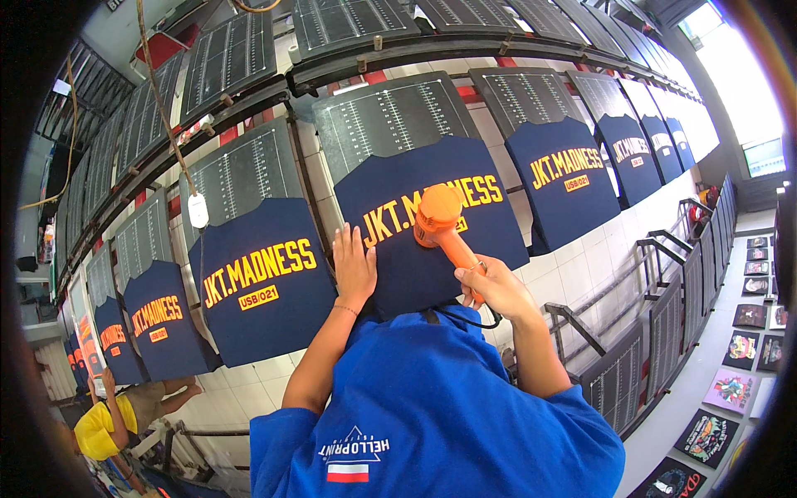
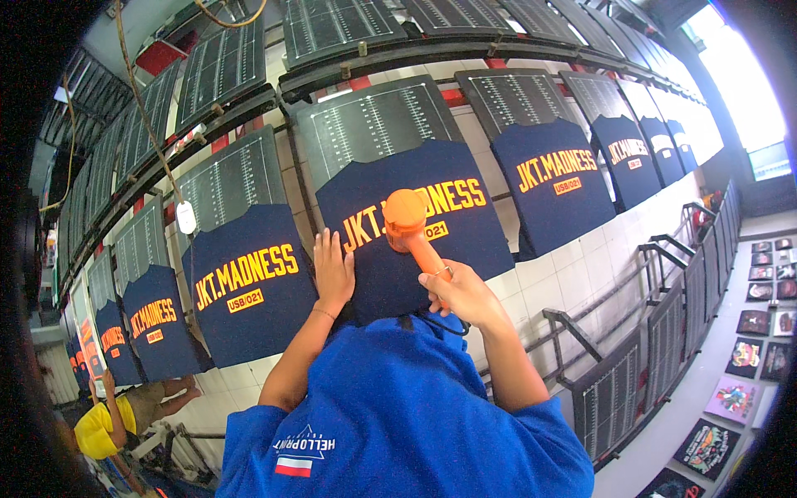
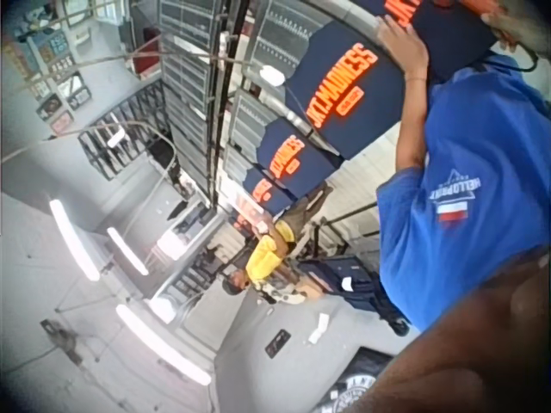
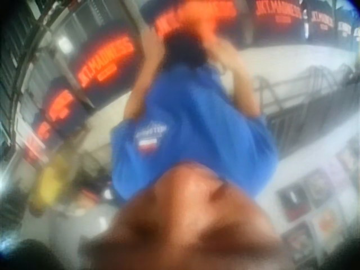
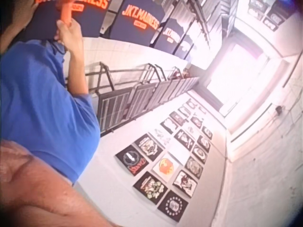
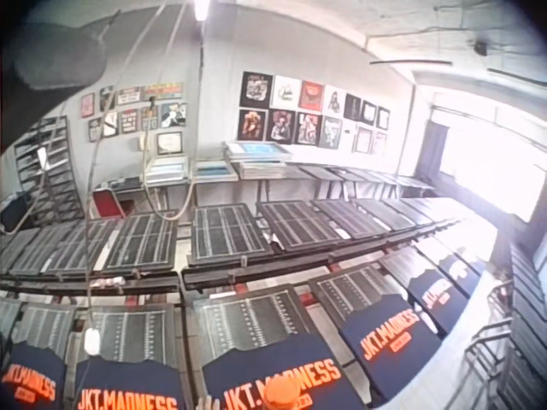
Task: The person uses a heat gun to dry ink on t shirts positioned on a rack, moving between shirts and smoothing the fabric by hand.
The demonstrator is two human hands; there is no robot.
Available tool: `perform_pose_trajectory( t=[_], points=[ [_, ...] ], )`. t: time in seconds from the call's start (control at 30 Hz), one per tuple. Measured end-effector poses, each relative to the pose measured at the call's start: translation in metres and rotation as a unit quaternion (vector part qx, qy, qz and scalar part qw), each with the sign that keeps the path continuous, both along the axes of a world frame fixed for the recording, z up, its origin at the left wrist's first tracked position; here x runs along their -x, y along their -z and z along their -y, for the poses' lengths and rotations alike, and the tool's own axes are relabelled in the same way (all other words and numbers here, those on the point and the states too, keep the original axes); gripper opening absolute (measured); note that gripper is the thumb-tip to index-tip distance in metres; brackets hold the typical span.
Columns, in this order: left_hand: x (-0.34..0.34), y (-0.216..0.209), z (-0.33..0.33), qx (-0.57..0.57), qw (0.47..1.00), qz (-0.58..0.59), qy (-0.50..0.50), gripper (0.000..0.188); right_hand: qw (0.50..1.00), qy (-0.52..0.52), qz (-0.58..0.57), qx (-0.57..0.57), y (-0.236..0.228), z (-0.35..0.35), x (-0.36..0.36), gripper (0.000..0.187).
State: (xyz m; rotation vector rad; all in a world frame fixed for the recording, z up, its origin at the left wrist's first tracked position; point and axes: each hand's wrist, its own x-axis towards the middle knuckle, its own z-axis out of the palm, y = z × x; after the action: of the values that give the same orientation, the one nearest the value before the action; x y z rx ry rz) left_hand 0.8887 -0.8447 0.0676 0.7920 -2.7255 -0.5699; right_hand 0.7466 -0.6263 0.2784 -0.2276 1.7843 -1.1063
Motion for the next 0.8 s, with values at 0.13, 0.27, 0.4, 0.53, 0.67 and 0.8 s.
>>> perform_pose_trajectory(
  t=[0.13, 0.27, 0.4, 0.53, 0.67, 0.8],
  points=[
    [0.025, 0.004, 0.002, -0.011, 0.999, 0.006, 0.03, 0.059, 1.0, 0.016, -0.009, 0.009, 0.009, 0.002, 0.0, 0.026],
    [0.044, 0.008, 0.009, 0.022, 0.999, -0.008, 0.037, 0.059, 0.999, 0.019, -0.01, 0.029, 0.014, 0.005, 0.001, 0.028],
    [0.06, 0.012, 0.022, 0.044, 0.998, -0.03, 0.036, 0.058, 1.0, -0.002, -0.009, 0.014, 0.005, -0.001, 0.005, 0.029],
    [0.063, 0.011, 0.02, 0.039, 0.998, -0.026, 0.042, 0.058, 0.998, 0.028, -0.006, 0.051, 0.014, 0.001, 0.002, 0.028],
    [0.055, 0.003, 0.014, 0.027, 0.998, -0.002, 0.062, 0.059, 1.0, 0.005, -0.006, -0.005, 0.002, -0.001, 0.015, 0.029],
    [0.046, 0.001, 0.004, 0.023, 0.997, -0.004, 0.071, 0.061, 0.998, 0.04, -0.022, 0.03, 0.011, -0.001, 0.009, 0.034]
  ],
)
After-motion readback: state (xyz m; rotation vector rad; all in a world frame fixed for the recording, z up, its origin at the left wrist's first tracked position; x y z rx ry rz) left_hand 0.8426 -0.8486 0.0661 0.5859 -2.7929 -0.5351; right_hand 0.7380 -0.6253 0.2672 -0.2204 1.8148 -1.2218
